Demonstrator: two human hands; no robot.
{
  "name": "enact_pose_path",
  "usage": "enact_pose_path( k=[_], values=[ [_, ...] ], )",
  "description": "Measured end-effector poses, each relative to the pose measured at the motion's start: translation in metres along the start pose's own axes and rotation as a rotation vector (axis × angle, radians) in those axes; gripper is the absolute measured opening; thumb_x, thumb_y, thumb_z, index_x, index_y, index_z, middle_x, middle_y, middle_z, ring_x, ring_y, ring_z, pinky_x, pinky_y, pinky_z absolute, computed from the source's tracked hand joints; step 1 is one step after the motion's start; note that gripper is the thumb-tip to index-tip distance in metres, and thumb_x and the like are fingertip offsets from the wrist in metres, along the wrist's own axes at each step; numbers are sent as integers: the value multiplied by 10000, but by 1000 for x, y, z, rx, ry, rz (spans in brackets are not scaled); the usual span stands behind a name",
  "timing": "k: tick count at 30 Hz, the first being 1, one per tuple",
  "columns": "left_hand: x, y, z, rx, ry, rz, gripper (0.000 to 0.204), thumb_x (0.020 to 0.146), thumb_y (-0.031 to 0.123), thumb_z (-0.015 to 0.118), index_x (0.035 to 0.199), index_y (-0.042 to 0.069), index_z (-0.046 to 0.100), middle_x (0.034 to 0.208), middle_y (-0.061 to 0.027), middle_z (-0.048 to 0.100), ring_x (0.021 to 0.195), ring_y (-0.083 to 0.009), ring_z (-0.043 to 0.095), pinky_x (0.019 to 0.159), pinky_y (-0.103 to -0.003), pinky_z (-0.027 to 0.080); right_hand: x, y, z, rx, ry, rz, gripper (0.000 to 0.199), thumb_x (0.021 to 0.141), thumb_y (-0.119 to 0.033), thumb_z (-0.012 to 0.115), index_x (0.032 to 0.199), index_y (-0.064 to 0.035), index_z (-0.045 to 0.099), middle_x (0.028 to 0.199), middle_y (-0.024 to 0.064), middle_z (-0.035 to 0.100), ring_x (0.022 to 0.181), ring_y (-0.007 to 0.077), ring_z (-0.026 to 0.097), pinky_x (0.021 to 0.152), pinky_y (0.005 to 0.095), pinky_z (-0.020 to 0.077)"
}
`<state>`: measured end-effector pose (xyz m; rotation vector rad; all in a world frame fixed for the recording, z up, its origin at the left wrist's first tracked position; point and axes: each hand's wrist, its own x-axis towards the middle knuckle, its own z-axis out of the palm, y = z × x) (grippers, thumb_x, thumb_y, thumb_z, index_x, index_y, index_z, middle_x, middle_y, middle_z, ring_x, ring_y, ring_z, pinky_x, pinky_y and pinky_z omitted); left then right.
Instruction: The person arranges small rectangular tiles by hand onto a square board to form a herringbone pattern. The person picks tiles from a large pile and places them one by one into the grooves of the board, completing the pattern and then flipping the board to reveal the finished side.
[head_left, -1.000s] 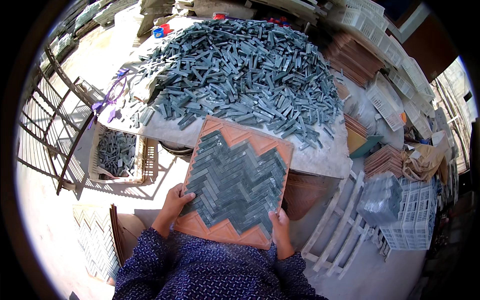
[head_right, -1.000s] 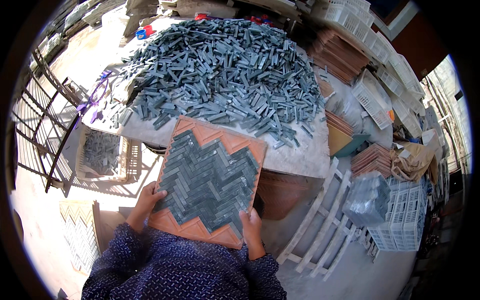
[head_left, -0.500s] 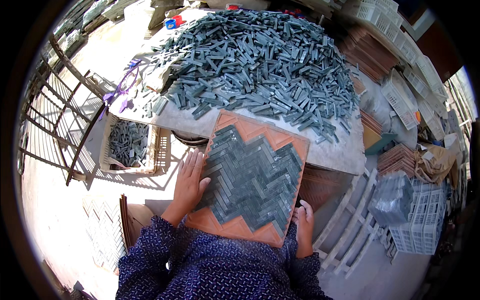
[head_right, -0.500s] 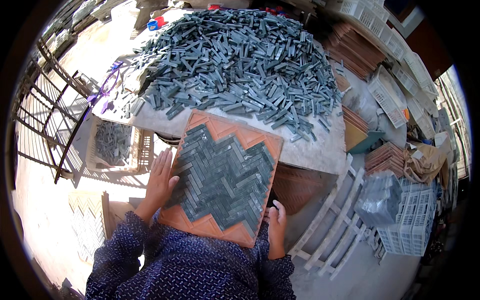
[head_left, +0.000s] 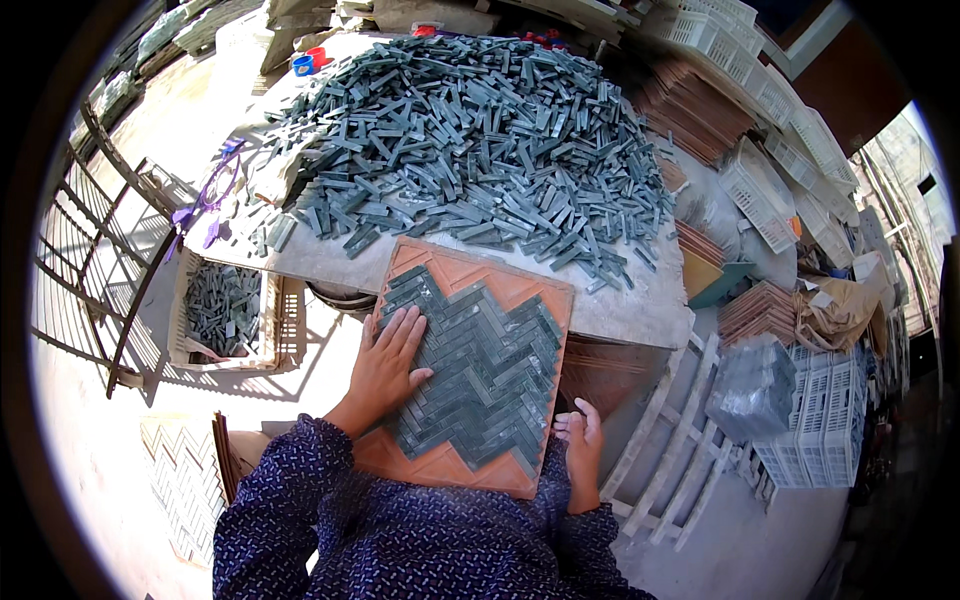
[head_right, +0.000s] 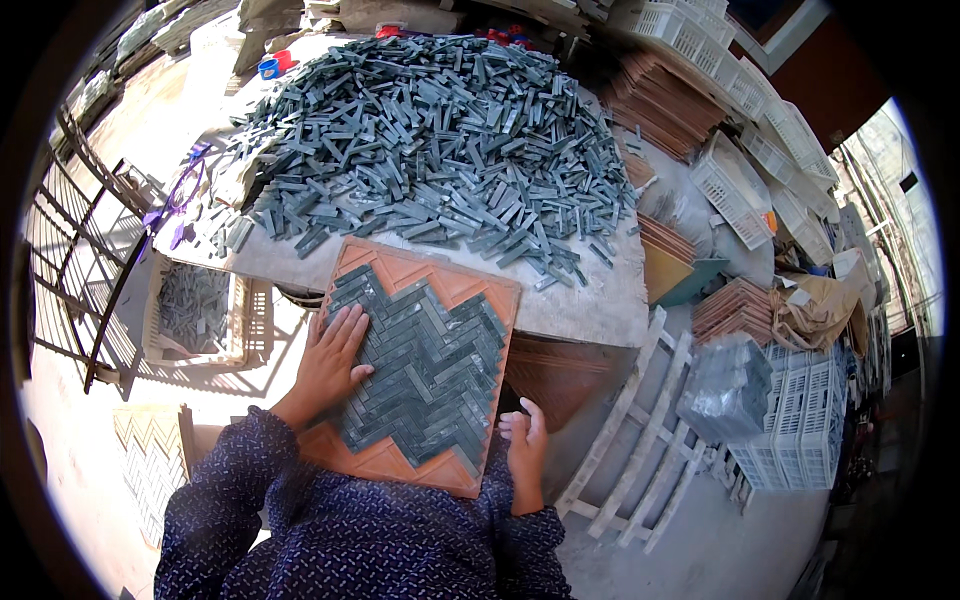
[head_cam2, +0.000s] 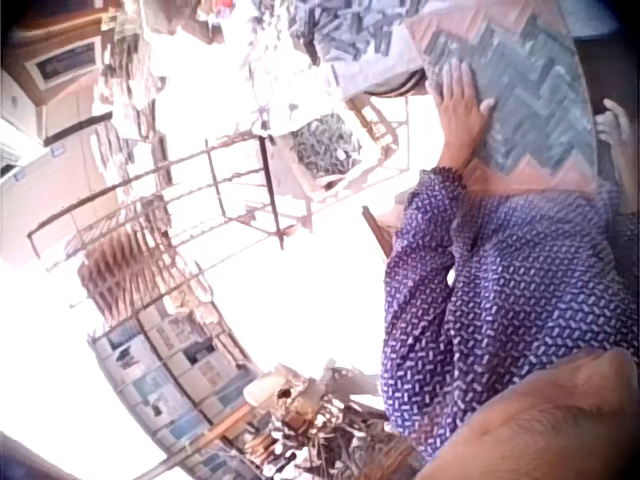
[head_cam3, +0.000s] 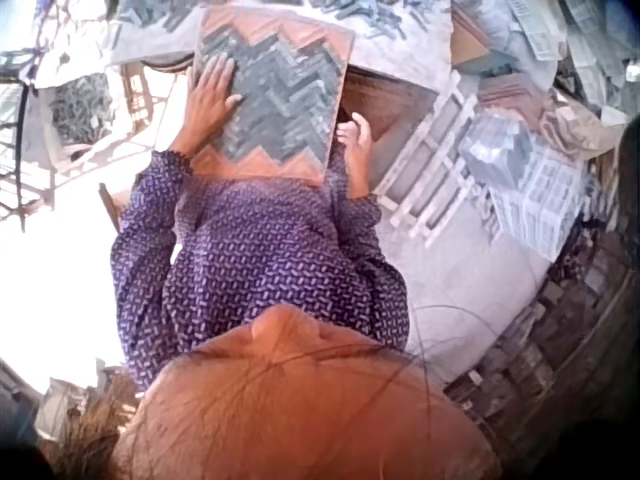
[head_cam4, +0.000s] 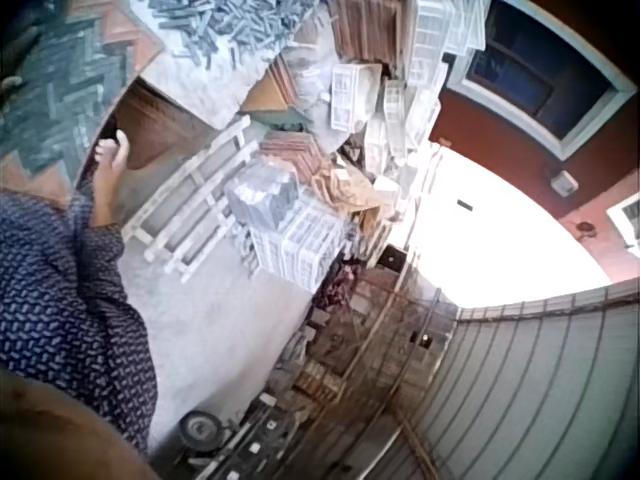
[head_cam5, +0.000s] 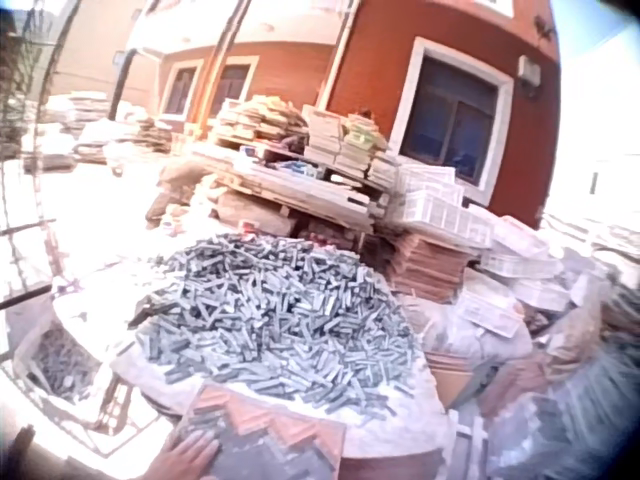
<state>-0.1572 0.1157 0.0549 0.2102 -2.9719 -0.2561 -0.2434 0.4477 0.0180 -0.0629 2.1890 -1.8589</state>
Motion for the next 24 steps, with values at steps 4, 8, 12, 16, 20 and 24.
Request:
enact_pose_path(
  k=[4,8,12,16,20,24],
  values=[
    [2,-1,2,-2,2,3,768,851,479,536,1441,45,304,1496,-118,316,1404,-249,250,1148,-503,77,2,-5,-4,14,55,-31,361,967,-183,506,1266,15,465,901,106,644,770,129,608,685,255,506],
    [9,15,-7,34,-50,4,863,812,541,561,1447,28,281,1511,-132,281,1409,-274,236,1136,-542,83,7,-6,-9,-8,124,-19,341,951,-178,535,1238,3,502,883,103,649,758,126,613,672,253,508],
    [24,37,13,-10,-39,98,918,797,609,532,1452,22,266,1518,-145,260,1412,-296,224,1124,-556,118,12,1,-11,4,161,-45,328,947,-188,545,1226,-17,519,860,94,658,726,129,626,651,259,509],
    [42,61,18,-45,-60,196,902,802,560,561,1453,17,255,1519,-162,248,1414,-311,213,1122,-555,132,24,16,-18,30,177,-35,315,947,-205,549,1200,-17,538,844,88,662,711,126,632,620,251,509],
    [54,89,23,-40,-81,293,873,819,532,555,1454,15,251,1518,-165,250,1409,-318,223,1120,-554,136,56,44,-27,132,236,90,270,949,-223,541,1111,-11,586,811,72,662,672,112,616,585,242,500],
    [54,111,29,-38,-110,351,865,827,550,526,1455,21,253,1514,-167,260,1405,-320,236,1115,-557,154,85,64,-33,160,274,159,259,947,-239,541,1053,-12,609,800,65,659,660,106,608,573,237,489]
  ],
)
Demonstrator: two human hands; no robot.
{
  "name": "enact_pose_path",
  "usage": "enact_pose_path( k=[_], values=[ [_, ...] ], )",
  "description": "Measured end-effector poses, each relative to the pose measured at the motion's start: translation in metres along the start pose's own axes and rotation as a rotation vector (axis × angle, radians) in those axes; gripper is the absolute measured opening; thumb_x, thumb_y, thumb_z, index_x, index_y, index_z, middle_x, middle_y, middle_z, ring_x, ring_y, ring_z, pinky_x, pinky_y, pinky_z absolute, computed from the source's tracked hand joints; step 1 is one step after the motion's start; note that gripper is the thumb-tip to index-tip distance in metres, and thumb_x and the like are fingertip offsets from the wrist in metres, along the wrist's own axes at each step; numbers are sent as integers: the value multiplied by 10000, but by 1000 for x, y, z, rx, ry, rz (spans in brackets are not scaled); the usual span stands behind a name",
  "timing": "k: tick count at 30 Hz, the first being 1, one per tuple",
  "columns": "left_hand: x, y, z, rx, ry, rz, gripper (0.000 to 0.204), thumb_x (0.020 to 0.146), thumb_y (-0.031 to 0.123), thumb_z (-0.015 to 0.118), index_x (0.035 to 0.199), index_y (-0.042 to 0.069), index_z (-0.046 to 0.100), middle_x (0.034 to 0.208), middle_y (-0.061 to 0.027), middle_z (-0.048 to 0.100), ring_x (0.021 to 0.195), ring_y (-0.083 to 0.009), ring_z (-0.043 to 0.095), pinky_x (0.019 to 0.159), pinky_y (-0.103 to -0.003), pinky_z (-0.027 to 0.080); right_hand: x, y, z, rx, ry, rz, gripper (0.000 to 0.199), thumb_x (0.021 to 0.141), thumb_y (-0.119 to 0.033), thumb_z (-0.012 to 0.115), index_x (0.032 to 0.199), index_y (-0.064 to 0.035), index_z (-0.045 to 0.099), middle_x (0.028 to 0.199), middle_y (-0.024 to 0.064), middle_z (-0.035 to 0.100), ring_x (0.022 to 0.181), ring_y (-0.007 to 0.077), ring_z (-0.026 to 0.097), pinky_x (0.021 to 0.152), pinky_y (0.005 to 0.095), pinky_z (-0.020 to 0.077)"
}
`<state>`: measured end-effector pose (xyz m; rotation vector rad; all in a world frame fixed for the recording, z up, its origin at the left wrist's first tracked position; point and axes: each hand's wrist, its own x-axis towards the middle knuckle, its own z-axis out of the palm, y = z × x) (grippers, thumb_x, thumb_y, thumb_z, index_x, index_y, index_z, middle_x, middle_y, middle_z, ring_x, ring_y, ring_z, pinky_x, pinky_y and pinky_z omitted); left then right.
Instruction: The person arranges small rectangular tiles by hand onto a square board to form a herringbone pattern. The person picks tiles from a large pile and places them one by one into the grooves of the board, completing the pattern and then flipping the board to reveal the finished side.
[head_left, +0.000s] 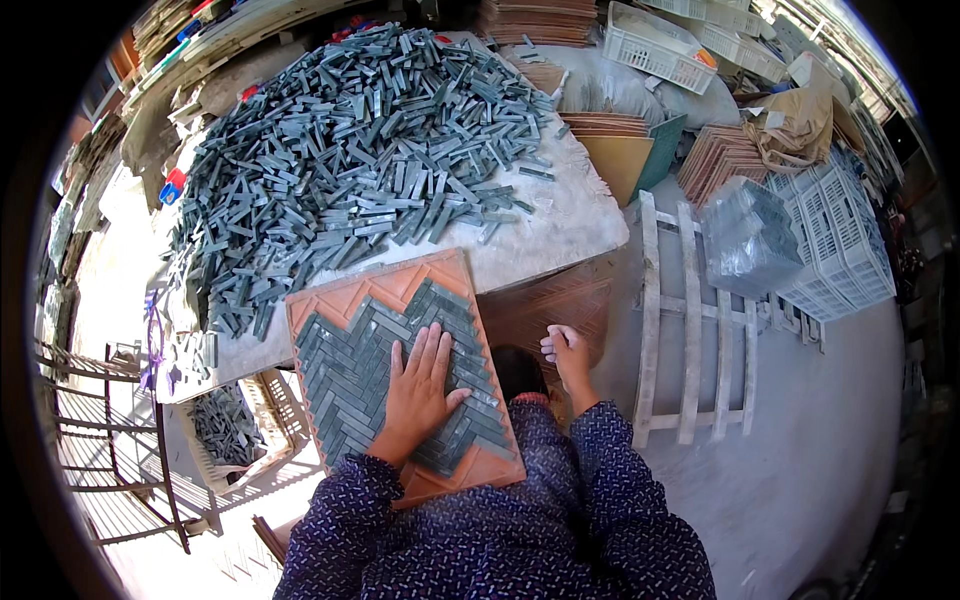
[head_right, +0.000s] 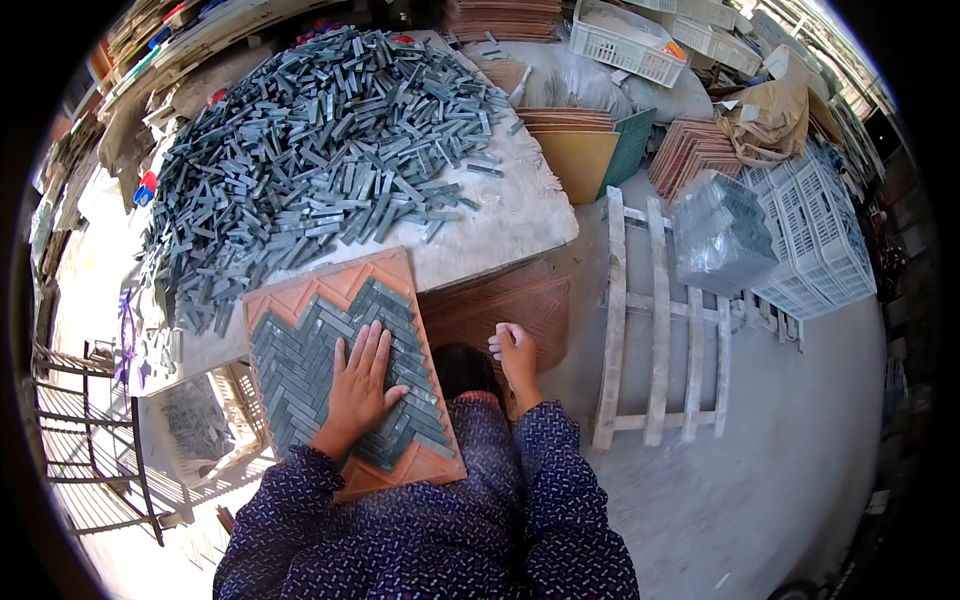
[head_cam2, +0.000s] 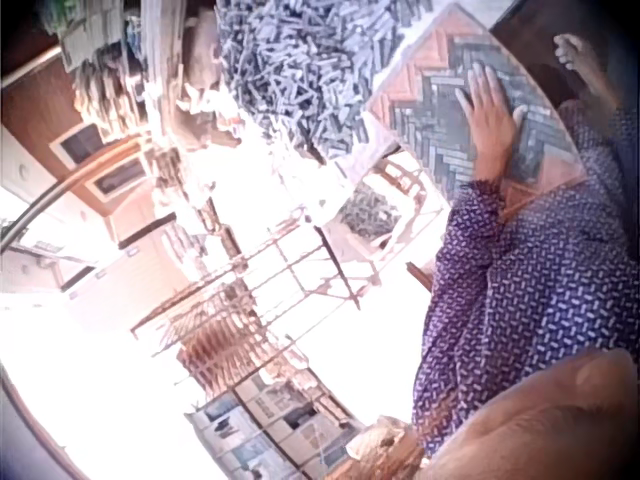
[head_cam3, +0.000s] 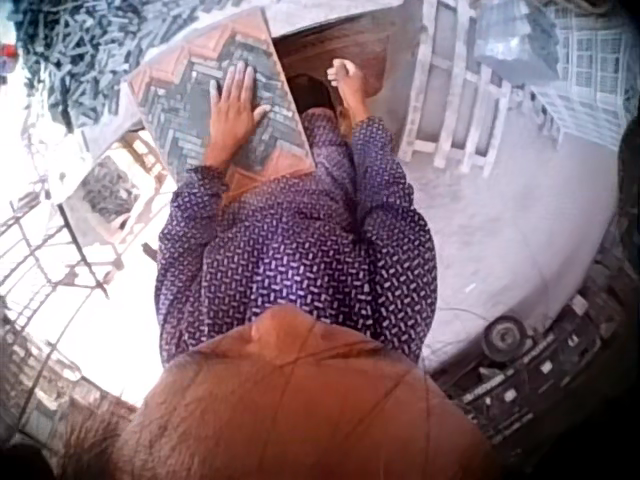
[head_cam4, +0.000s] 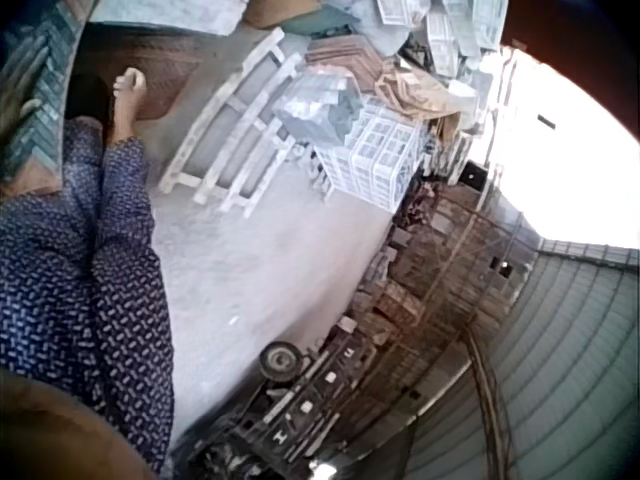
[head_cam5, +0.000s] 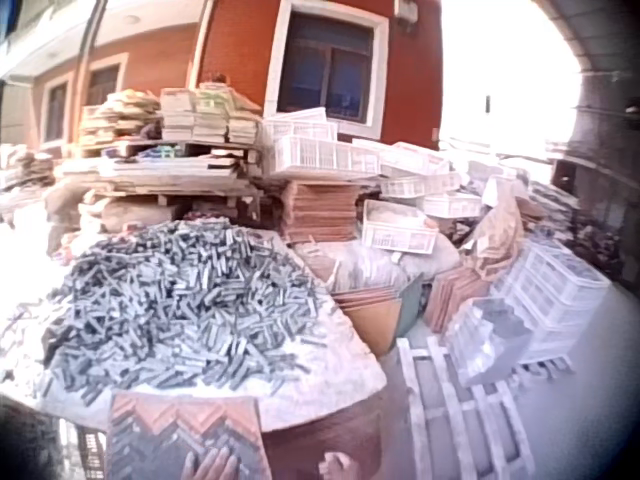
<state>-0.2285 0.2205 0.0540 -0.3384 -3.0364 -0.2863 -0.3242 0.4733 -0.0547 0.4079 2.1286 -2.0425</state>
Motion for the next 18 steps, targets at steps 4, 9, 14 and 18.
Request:
enact_pose_path(
  k=[4,9,14,18],
  values=[
    [-7,13,2,-7,-75,13,885,811,560,536,1458,27,252,1523,-158,238,1411,-313,221,1122,-553,138,26,13,7,-19,-4,4,276,941,-252,547,1046,-5,612,797,63,653,670,107,612,573,238,485],
    [-17,31,-1,-2,-172,50,900,803,570,542,1460,29,250,1528,-164,221,1416,-327,195,1128,-552,119,63,40,3,-219,31,-56,232,906,-186,566,1026,2,629,836,127,671,732,216,648,644,305,507],
    [-25,42,-5,-27,-234,85,960,781,646,512,1455,13,255,1522,-187,216,1415,-363,170,1125,-567,101,77,49,4,-541,213,-412,213,854,-108,578,1038,-14,627,967,205,648,881,367,633,774,405,501],
    [-24,44,-9,-57,-240,84,962,764,623,572,1445,9,278,1510,-177,242,1406,-353,190,1121,-566,129,89,43,14,-807,85,-618,222,880,-132,530,1054,-22,614,1089,209,606,972,368,603,805,428,496]
  ],
)
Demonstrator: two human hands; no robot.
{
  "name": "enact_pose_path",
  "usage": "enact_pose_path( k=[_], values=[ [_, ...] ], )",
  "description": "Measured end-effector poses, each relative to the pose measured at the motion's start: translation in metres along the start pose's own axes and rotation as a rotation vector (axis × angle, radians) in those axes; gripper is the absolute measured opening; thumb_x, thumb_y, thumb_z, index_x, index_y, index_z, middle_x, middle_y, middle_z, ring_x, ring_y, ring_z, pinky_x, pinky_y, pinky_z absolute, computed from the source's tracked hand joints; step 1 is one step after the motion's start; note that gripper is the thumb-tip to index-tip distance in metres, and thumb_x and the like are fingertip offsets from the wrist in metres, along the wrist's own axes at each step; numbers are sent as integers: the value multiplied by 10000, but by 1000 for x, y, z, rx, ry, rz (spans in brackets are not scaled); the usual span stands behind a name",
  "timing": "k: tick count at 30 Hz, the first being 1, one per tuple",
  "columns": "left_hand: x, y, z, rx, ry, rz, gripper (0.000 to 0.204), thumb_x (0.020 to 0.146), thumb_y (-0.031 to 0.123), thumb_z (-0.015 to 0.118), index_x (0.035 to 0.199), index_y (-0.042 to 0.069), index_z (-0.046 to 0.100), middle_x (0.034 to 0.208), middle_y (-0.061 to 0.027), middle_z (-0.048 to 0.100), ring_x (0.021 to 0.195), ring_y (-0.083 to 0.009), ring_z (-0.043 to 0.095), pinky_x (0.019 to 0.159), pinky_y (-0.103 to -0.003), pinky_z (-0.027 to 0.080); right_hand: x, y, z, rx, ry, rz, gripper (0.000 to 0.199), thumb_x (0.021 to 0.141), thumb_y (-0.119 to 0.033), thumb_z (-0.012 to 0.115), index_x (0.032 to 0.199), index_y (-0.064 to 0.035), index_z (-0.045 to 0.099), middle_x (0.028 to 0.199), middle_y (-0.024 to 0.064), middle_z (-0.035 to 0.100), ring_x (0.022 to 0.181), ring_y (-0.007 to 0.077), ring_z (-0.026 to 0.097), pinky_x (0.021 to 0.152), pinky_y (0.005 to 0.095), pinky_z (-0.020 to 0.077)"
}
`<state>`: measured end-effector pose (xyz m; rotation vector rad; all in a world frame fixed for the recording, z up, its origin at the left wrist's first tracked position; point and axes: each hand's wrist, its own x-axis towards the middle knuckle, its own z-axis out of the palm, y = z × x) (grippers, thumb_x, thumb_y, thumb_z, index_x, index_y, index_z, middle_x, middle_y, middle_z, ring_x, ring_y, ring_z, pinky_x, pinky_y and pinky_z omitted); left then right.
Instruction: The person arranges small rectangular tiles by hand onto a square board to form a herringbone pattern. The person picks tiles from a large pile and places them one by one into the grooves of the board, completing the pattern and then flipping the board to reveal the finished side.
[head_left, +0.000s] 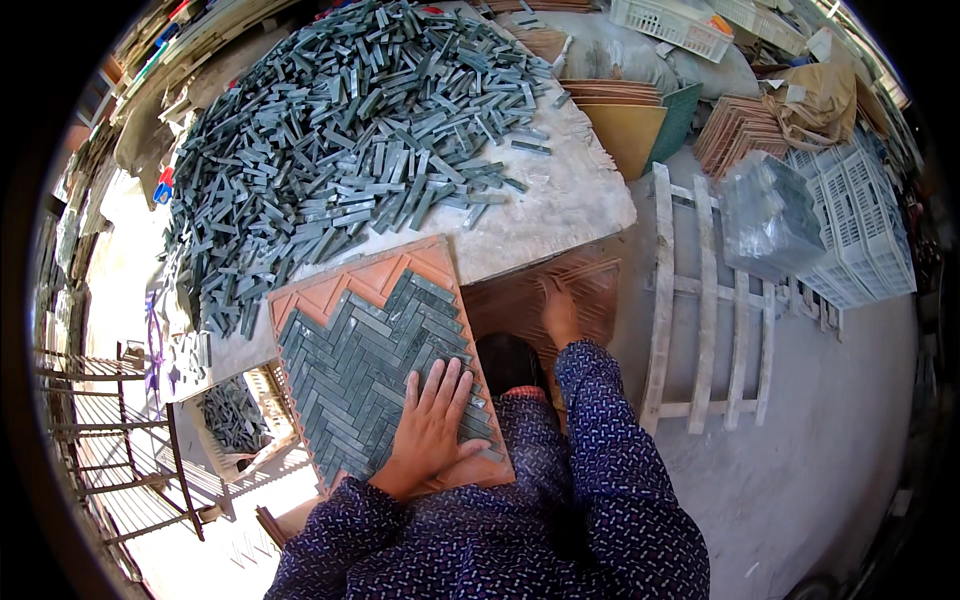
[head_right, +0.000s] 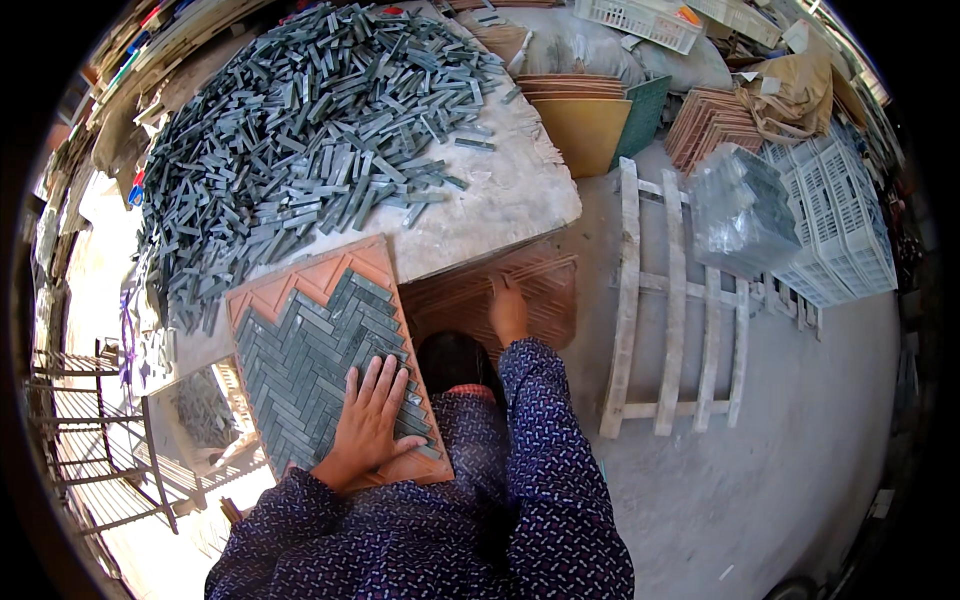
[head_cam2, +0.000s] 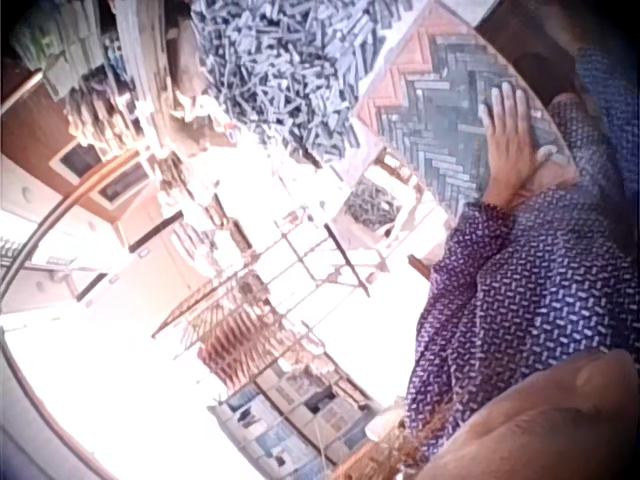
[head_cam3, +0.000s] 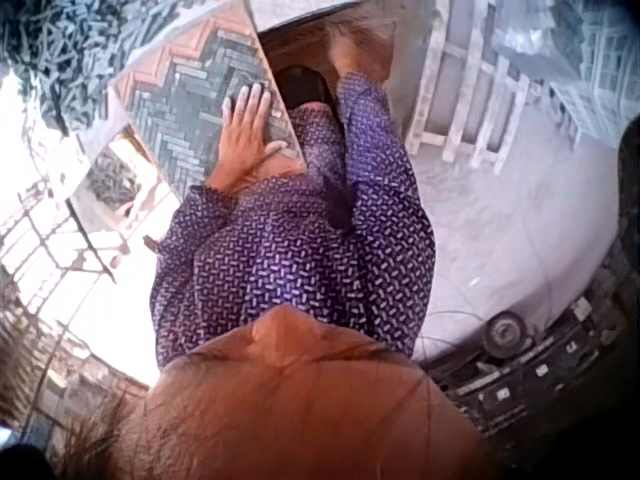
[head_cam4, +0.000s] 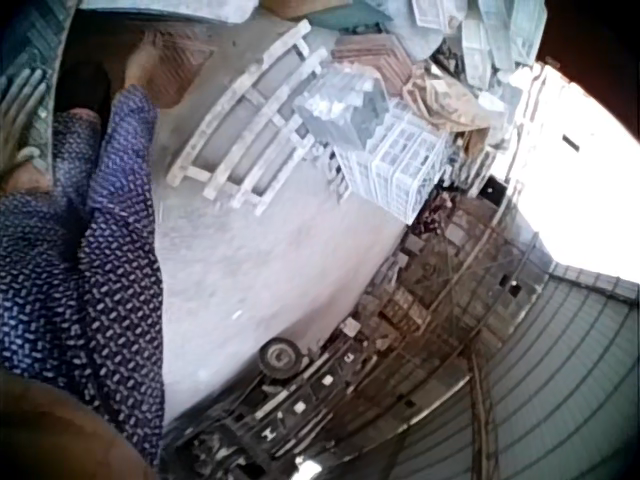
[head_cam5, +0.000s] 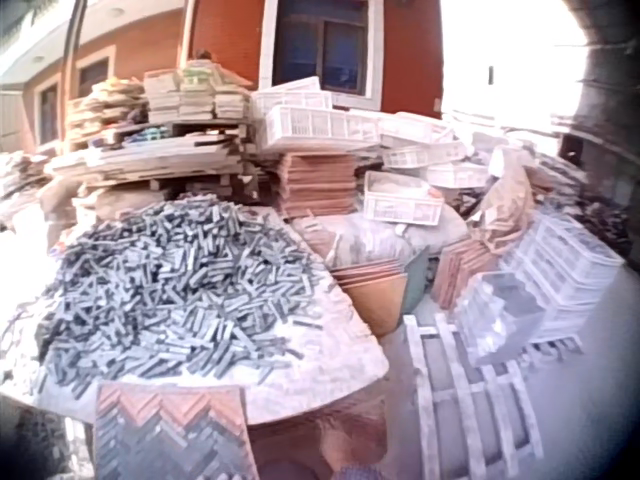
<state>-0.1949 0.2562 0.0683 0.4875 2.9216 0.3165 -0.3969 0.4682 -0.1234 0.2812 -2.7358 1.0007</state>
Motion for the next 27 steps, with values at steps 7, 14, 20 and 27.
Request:
enact_pose_path(
  k=[7,14,20,27],
  values=[
    [-1,-1,5,38,-7,-8,953,769,622,567,1448,19,277,1510,-171,245,1411,-344,185,1125,-560,122,-8,3,18,25,-219,110,323,879,-133,496,1175,-14,545,1261,208,512,1150,382,503,914,436,450],
    [1,1,1,22,-12,-10,929,784,615,557,1452,33,276,1513,-162,244,1413,-336,182,1130,-551,120,-22,11,17,-388,-214,-249,332,840,-77,482,1167,-45,536,1279,167,475,1227,332,428,978,484,373],
    [0,-1,4,2,26,-8,932,781,627,546,1454,42,276,1517,-151,246,1414,-327,189,1136,-533,123,-17,-4,-1,-438,-283,-193,303,805,-127,536,1095,-58,592,1173,137,520,1128,313,476,911,484,397],
    [-3,-5,6,7,59,14,946,777,660,527,1461,59,270,1522,-144,241,1421,-327,175,1144,-522,103,2,14,-15,-696,-600,-332,204,798,-146,538,826,-94,734,1039,105,643,1054,273,545,843,419,446]
  ],
)
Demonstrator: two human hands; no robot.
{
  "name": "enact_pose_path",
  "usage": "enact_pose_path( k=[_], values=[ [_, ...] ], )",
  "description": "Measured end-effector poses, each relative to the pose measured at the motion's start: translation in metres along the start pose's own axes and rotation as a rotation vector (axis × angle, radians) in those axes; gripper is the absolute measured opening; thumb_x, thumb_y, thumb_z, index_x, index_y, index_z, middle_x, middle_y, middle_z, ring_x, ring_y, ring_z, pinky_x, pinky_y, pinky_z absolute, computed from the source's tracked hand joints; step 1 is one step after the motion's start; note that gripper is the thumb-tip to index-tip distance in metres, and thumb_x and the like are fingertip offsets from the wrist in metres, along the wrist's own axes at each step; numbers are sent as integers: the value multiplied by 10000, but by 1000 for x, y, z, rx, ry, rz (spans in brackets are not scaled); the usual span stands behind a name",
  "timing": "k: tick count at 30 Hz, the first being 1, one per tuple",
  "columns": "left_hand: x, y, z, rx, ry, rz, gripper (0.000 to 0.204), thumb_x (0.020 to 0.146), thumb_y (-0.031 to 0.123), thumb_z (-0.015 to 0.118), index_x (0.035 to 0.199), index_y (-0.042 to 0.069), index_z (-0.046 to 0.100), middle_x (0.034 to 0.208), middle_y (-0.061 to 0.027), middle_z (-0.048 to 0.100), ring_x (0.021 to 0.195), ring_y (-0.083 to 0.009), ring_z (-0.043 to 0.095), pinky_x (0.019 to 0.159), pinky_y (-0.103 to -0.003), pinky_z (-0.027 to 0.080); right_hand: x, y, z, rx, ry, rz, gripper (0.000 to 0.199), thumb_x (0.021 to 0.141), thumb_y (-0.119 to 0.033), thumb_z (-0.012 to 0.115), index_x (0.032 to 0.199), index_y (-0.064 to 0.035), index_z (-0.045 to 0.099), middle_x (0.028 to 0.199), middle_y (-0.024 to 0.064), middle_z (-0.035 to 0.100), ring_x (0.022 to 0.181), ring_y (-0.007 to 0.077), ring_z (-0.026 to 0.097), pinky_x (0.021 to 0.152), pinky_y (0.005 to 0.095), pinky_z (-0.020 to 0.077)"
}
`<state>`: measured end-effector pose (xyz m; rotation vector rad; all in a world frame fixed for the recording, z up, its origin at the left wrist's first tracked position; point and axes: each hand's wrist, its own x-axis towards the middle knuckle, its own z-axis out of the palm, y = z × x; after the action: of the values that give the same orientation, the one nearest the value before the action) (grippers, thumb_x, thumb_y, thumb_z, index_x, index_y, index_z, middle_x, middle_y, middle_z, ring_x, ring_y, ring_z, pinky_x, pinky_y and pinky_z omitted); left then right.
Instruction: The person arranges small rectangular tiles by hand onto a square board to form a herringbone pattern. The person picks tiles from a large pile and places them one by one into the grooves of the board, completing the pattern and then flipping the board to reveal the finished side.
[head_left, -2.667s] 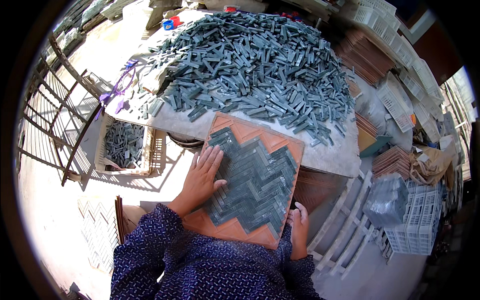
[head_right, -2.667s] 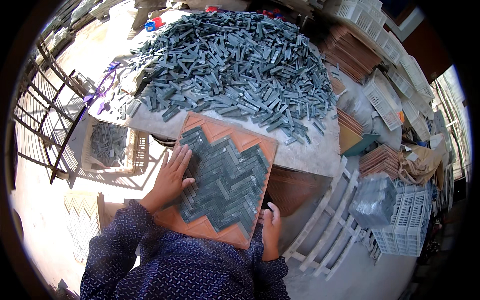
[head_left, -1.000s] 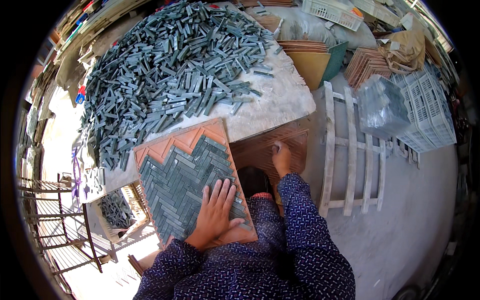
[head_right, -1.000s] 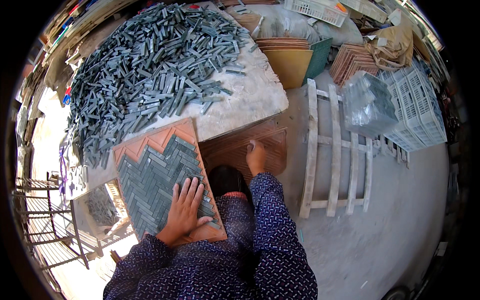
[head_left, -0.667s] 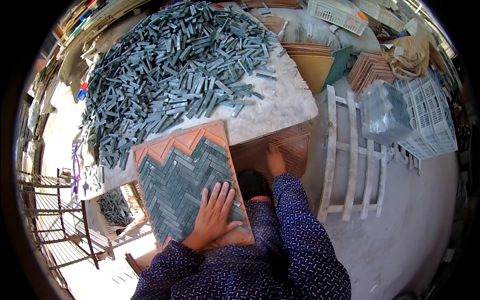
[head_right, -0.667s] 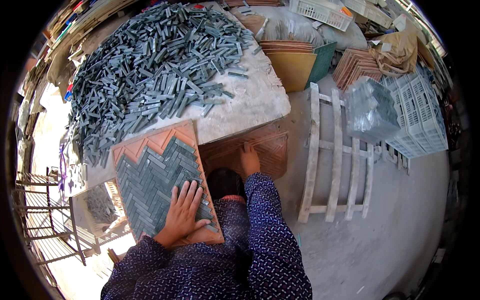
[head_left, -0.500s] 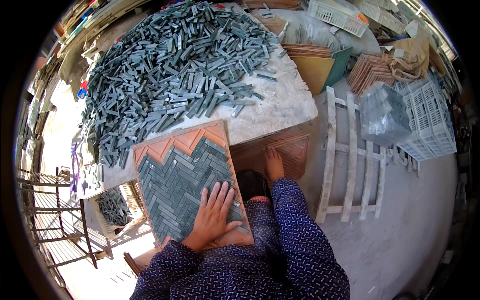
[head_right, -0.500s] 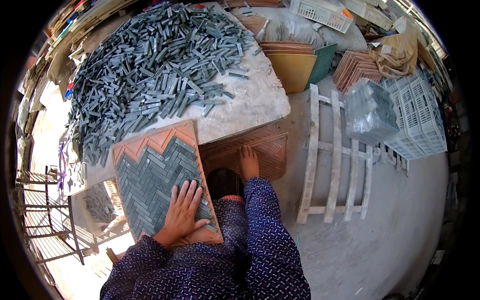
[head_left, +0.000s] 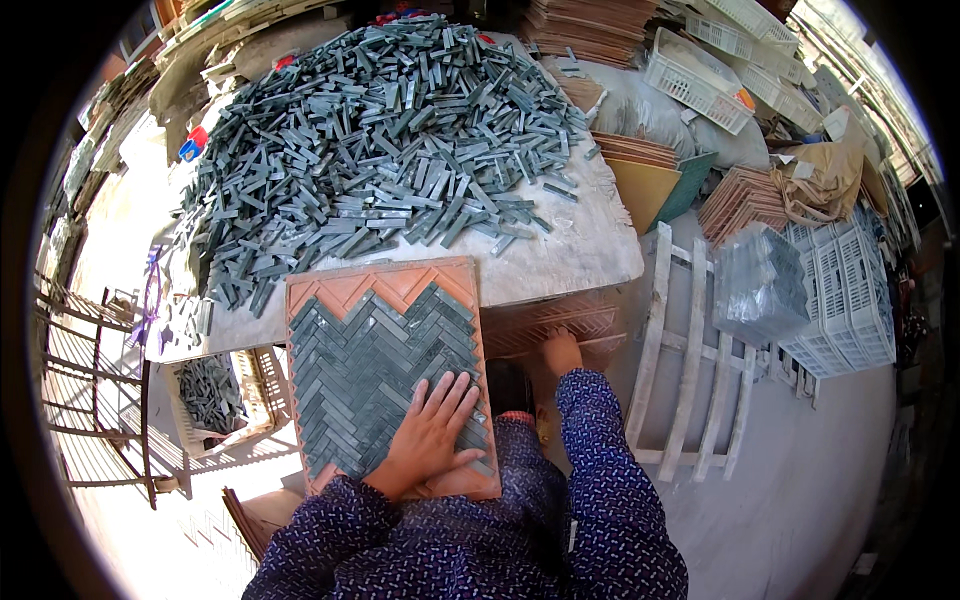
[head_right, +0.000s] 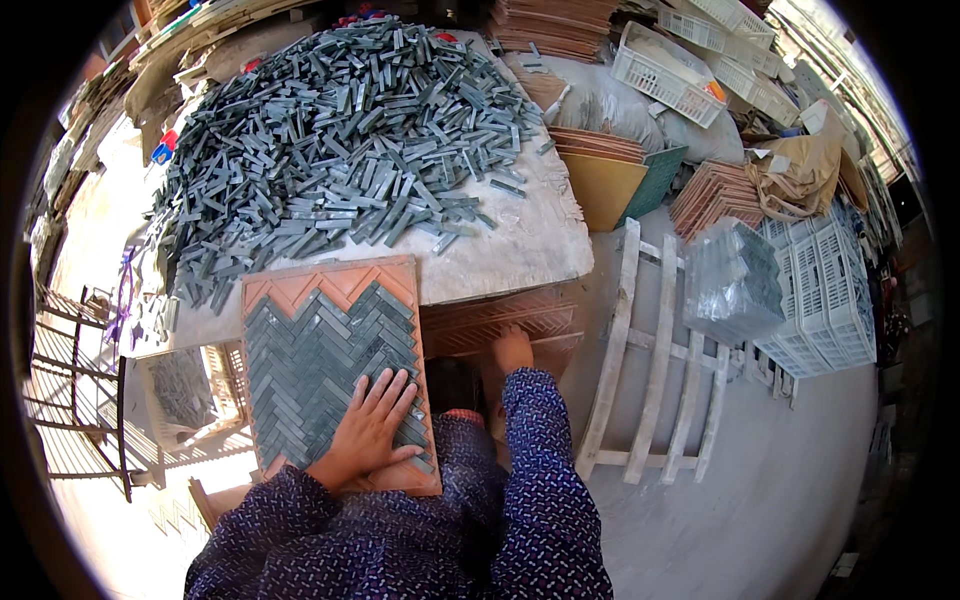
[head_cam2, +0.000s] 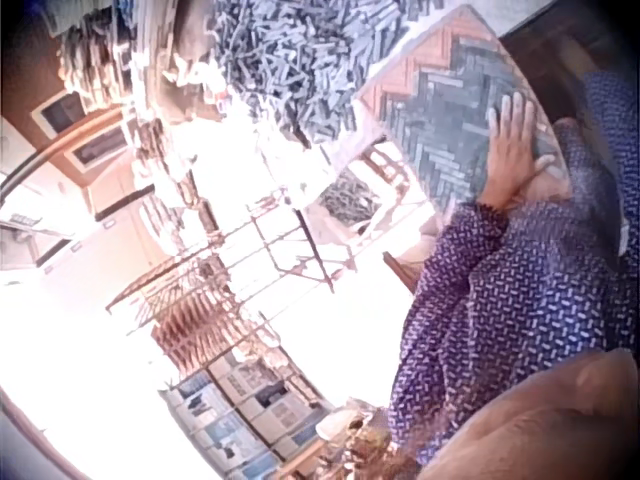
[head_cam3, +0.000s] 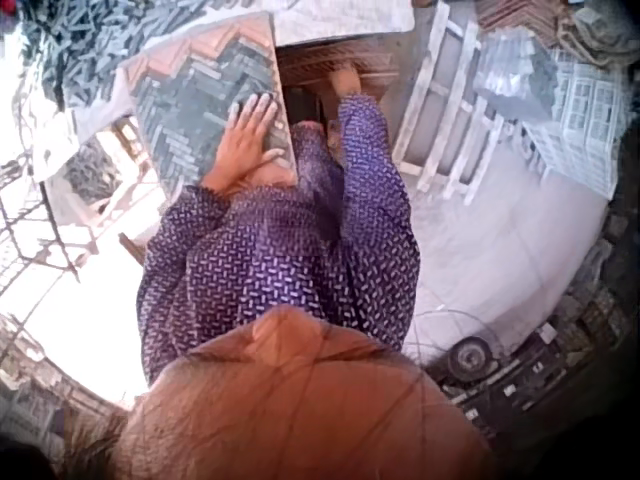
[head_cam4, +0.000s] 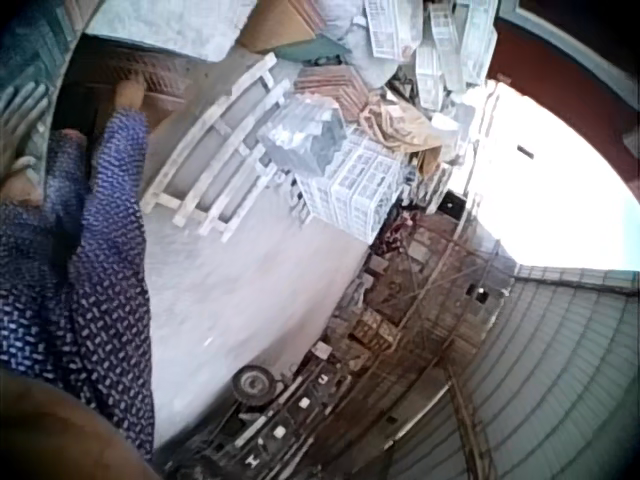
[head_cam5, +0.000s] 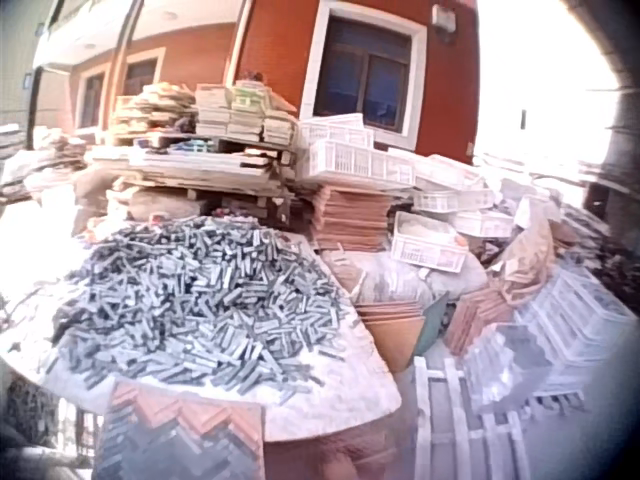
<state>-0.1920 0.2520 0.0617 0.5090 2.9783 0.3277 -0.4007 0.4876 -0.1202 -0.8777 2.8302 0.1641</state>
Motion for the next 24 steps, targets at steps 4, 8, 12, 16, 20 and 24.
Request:
enact_pose_path(
  k=[4,8,12,16,20,24],
  values=[
    [3,-2,-1,-1,32,15,928,795,659,505,1458,54,272,1518,-146,249,1413,-326,194,1138,-519,131,14,18,-4,-83,-203,-104,240,831,-175,516,822,-83,737,889,108,707,884,267,662,840,390,474],
    [-1,-4,3,-70,84,40,891,822,636,488,1453,44,276,1515,-138,257,1407,-309,210,1136,-510,148,0,28,-3,-135,-160,-119,255,847,-170,492,829,-81,731,865,124,706,854,256,677,802,407,505],
    [-2,-2,5,-83,94,47,889,827,633,487,1450,35,278,1517,-128,258,1408,-295,213,1137,-506,149,1,52,10,-73,-163,-73,231,783,-237,626,853,-33,709,864,174,687,841,335,667,731,435,535],
    [-1,-5,0,-75,52,51,889,828,642,483,1449,37,286,1519,-124,257,1410,-291,210,1140,-508,140,-17,97,-55,-27,-291,7,284,696,-224,714,892,-21,698,931,202,672,898,361,646,792,447,516],
    [2,-5,-1,-59,76,48,885,825,643,482,1444,38,299,1516,-123,265,1408,-289,213,1139,-510,142,-62,145,-107,-15,-337,52,266,705,-201,680,894,-14,683,922,199,668,914,349,638,804,454,509],
    [2,-6,4,-51,108,51,889,816,653,481,1436,38,314,1511,-131,270,1401,-300,223,1137,-512,145,-126,158,-163,179,-252,184,343,715,-206,695,976,16,675,946,211,672,901,343,642,798,422,504]
  ],
)
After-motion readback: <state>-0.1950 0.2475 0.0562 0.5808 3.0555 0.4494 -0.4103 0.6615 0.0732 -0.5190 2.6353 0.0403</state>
